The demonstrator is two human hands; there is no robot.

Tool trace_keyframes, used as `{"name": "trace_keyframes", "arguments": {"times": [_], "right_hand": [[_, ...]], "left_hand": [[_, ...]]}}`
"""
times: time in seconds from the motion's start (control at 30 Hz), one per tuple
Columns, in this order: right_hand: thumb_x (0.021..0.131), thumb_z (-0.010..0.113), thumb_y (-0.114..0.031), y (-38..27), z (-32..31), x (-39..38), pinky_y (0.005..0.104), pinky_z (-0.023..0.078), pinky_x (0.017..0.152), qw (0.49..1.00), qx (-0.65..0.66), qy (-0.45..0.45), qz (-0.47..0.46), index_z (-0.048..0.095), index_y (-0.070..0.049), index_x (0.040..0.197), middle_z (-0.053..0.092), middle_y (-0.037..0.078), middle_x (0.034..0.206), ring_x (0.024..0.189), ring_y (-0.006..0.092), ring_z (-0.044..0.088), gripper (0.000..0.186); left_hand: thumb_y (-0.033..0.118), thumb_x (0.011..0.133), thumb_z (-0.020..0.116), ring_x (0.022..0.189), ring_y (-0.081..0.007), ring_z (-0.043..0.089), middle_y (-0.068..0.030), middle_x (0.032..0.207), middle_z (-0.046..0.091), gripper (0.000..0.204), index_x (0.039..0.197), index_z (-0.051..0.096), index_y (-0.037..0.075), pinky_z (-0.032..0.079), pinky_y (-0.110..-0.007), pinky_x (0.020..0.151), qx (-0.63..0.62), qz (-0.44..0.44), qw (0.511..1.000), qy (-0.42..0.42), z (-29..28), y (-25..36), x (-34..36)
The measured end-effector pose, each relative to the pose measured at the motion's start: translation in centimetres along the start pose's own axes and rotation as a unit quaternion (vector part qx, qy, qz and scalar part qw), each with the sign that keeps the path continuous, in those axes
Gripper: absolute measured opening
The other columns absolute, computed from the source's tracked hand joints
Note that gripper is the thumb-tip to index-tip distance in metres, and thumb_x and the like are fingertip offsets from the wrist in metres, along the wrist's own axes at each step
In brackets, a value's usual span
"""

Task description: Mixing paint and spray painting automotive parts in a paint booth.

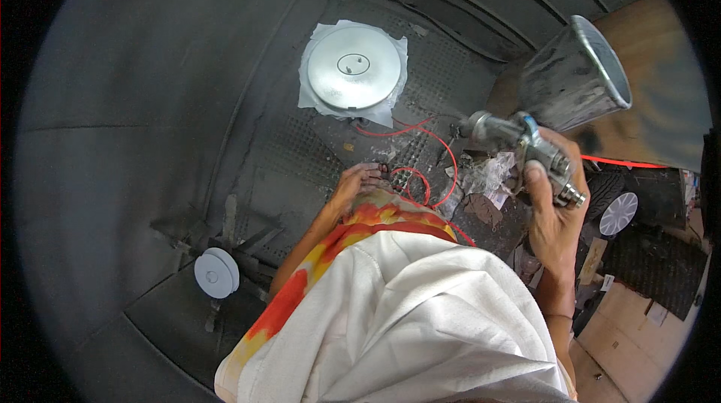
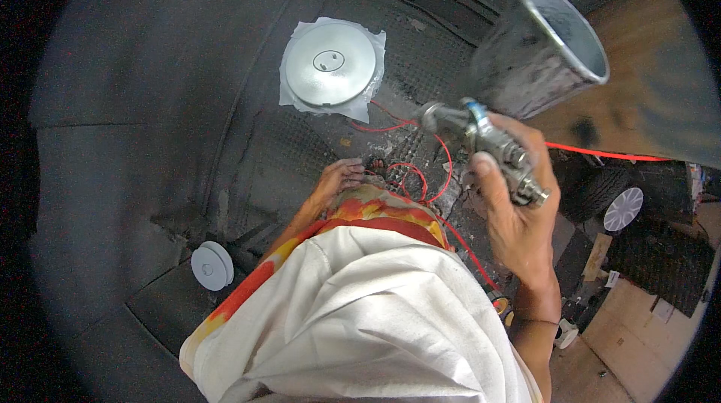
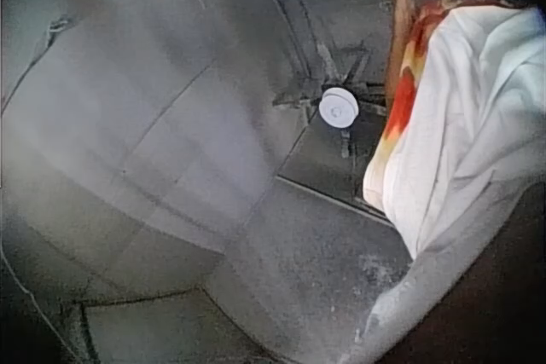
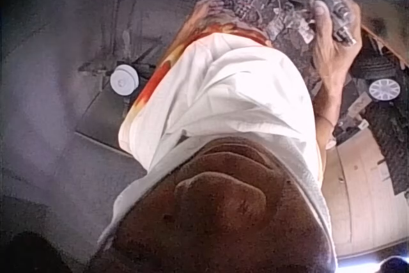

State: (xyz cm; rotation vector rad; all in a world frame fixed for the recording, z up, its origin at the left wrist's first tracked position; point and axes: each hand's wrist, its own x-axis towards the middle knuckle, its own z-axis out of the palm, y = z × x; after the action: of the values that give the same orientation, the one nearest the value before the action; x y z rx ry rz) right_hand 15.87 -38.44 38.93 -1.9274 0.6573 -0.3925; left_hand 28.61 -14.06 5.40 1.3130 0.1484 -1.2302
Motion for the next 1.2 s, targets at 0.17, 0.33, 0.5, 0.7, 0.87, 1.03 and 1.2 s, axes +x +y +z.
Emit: {"name": "trace_keyframes", "arguments": {"times": [0.17, 0.33, 0.5, 0.7, 0.87, 1.03, 1.2], "right_hand": [[0.095, 0.06, -0.01, 1.9, -1.2, 0.5, 0.0236, 0.046, 0.079, 0.994, -0.019, 0.097, -0.051, 0.057, -0.001, 0.121, 0.063, 0.004, 0.101, 0.088, 0.0086, 0.057, 0.028], [0.094, 0.06, -0.009, 3.4, -1.6, -0.8, 0.0229, 0.046, 0.077, 0.996, -0.024, 0.078, -0.031, 0.057, -0.002, 0.121, 0.062, 0.003, 0.1, 0.086, 0.0073, 0.055, 0.028], [0.093, 0.06, -0.009, 3.0, -1.0, -3.2, 0.0263, 0.048, 0.082, 0.999, 0.026, -0.005, 0.035, 0.056, -0.002, 0.122, 0.061, 0.006, 0.105, 0.093, 0.01, 0.056, 0.03], [0.092, 0.063, -0.014, 3.5, -0.3, -4.2, 0.0302, 0.047, 0.087, 0.995, 0.06, -0.068, -0.041, 0.056, -0.001, 0.122, 0.063, 0.011, 0.112, 0.099, 0.0157, 0.059, 0.033], [0.093, 0.063, -0.014, 3.3, -0.8, -2.9, 0.0273, 0.047, 0.081, 0.998, 0.031, -0.06, 0.015, 0.056, -0.001, 0.122, 0.061, 0.008, 0.103, 0.088, 0.0117, 0.058, 0.032], [0.095, 0.06, -0.01, 3.7, -1.9, -1.3, 0.0219, 0.046, 0.072, 0.997, 0.01, 0.065, -0.041, 0.056, -0.001, 0.121, 0.061, 0.003, 0.092, 0.079, 0.0068, 0.055, 0.028], [0.096, 0.059, -0.015, 3.8, -2.1, -1.4, 0.0232, 0.046, 0.075, 0.995, 0.024, 0.08, -0.054, 0.057, 0.001, 0.12, 0.062, 0.004, 0.096, 0.082, 0.008, 0.056, 0.029]], "left_hand": [[0.01, 0.093, 0.04, 0.105, -0.0237, 0.062, -0.0144, 0.119, 0.063, 0.04, 0.129, 0.054, 0.0, 0.05, -0.036, 0.093, 0.008, -0.008, 1.0, 0.014, -0.2, -0.5, 0.4], [0.011, 0.094, 0.04, 0.106, -0.0241, 0.061, -0.0144, 0.12, 0.062, 0.04, 0.13, 0.054, 0.0, 0.049, -0.036, 0.095, 0.02, -0.013, 1.0, 0.009, 0.0, -0.8, 0.5], [0.016, 0.096, 0.04, 0.109, -0.0243, 0.06, -0.0151, 0.123, 0.061, 0.041, 0.13, 0.053, 0.0, 0.048, -0.037, 0.096, 0.033, -0.009, 0.999, -0.012, 1.5, 0.1, 0.0], [0.034, 0.098, 0.032, 0.114, -0.0302, 0.058, -0.0206, 0.125, 0.058, 0.054, 0.13, 0.048, -0.007, 0.044, -0.043, 0.102, -0.148, 0.083, 0.985, -0.018, 2.6, 0.0, 1.6], [0.036, 0.096, 0.031, 0.126, -0.0344, 0.049, -0.0217, 0.13, 0.054, 0.057, 0.134, 0.044, -0.006, 0.037, -0.046, 0.108, -0.319, 0.134, 0.938, -0.019, 6.2, 4.3, 0.7], [0.032, 0.095, 0.031, 0.133, -0.0384, 0.041, -0.0247, 0.138, 0.045, 0.057, 0.133, 0.038, -0.009, 0.032, -0.049, 0.114, -0.427, 0.191, 0.883, -0.041, 7.4, 7.0, -0.2], [0.029, 0.094, 0.033, 0.133, -0.0404, 0.039, -0.0274, 0.138, 0.042, 0.056, 0.133, 0.036, -0.012, 0.03, -0.052, 0.114, -0.501, 0.18, 0.846, -0.012, 6.8, 7.5, -0.3]]}}
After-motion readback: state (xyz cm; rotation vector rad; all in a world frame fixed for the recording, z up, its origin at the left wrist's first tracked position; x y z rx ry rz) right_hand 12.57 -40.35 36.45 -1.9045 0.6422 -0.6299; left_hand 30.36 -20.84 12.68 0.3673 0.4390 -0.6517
